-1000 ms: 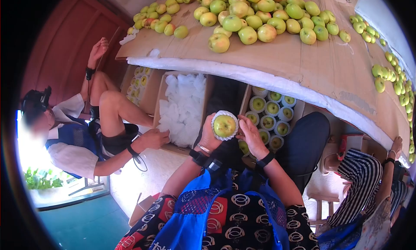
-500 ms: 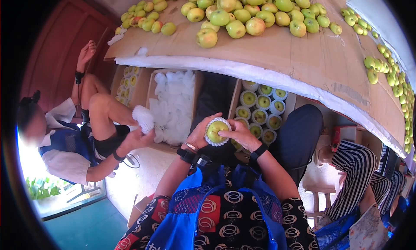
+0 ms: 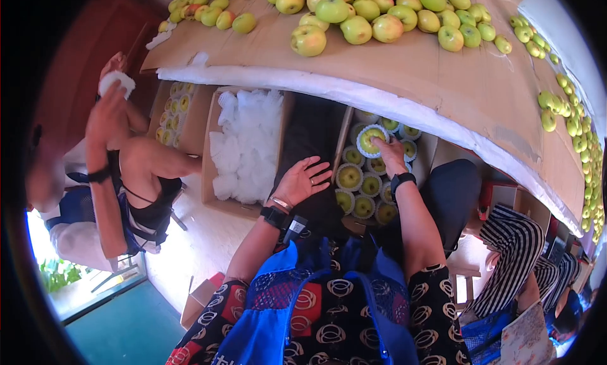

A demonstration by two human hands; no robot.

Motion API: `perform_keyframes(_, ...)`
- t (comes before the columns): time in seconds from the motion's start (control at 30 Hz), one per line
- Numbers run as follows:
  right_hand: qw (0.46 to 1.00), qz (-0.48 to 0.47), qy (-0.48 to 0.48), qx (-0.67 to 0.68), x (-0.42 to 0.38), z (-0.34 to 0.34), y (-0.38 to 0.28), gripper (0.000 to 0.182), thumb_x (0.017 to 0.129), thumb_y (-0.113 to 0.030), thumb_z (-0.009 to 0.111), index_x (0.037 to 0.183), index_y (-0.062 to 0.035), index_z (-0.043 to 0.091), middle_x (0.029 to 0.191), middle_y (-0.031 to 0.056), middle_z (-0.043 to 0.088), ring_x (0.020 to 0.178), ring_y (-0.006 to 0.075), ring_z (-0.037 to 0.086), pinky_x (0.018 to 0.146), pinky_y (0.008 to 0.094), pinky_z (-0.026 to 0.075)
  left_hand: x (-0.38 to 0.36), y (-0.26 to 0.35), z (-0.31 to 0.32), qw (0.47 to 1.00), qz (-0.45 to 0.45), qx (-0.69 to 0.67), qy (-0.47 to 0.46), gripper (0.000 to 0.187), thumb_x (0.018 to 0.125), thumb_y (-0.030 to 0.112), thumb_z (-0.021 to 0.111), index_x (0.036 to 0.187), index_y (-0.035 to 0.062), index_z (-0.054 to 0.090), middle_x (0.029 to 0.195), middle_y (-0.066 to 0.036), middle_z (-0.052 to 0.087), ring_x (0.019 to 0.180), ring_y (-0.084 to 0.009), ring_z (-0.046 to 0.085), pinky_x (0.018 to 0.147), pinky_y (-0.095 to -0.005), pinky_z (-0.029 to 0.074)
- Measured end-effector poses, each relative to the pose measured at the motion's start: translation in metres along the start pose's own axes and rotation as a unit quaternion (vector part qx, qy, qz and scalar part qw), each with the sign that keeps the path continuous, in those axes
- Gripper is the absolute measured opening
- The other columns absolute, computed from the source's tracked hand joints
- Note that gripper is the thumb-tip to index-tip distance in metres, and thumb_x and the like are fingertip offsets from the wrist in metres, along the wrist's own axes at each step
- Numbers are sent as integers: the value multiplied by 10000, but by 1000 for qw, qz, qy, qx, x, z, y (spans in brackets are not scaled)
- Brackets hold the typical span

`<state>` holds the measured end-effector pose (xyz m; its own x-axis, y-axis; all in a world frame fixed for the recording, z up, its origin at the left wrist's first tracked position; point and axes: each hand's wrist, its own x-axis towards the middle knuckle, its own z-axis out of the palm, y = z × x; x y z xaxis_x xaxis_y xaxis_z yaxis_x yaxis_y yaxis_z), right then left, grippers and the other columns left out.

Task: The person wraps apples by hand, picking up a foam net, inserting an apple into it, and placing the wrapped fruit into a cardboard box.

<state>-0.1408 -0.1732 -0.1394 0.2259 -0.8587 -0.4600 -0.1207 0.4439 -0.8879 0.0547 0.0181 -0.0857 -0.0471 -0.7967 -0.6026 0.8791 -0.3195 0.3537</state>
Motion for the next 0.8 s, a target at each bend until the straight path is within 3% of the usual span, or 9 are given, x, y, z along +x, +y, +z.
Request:
perform_keyframes(0.07,996,-3,2,-92,22,-6,36,470,676,-231,739,1016,53,586,939,133,637,851,207,609,762,309,470,1,-1,-4,999,0,-19,-45,410,910,334,470,1240,97,418,1285,-165,463,1174,-321,463,934,-490,409)
perform_keyframes(0.1,993,7,-14,-119,25,-7,42,537,663,-256,742,1055,58,553,1025,161,607,930,222,585,799,321,455,1,-2,-3,999,-3,-26,-42,410,910,334,470,1240,97,418,1285,-165,463,1174,-321,463,934,-490,409)
perform_keyframes(0.2,992,3,8,-129,28,4,55,580,675,-255,730,1111,58,509,1103,156,570,987,215,556,829,326,436,-3,3,-5,998,-7,-33,-56,402,920,323,455,1253,103,411,1293,-167,457,1169,-318,471,933,-488,413)
perform_keyframes(0.3,994,53,-34,-91,24,10,60,632,691,-253,713,1185,46,456,1156,148,536,1035,216,524,858,334,417,-5,4,-1,997,-14,-46,-61,403,927,313,445,1270,108,393,1298,-170,450,1168,-319,473,929,-487,420)
perform_keyframes(0.63,990,86,-51,-99,38,21,102,554,728,-216,678,1188,25,485,1139,141,546,1030,227,521,881,337,398,-7,7,9,998,-12,-21,-50,409,932,323,435,1279,113,381,1285,-173,457,1163,-323,478,905,-473,442)
perform_keyframes(0.8,990,124,-69,-9,27,18,96,488,748,-208,660,1156,20,518,1104,136,567,999,219,538,849,332,417,-6,8,13,999,-13,-11,-47,426,926,322,445,1291,117,371,1284,-176,456,1162,-323,478,905,-474,443)
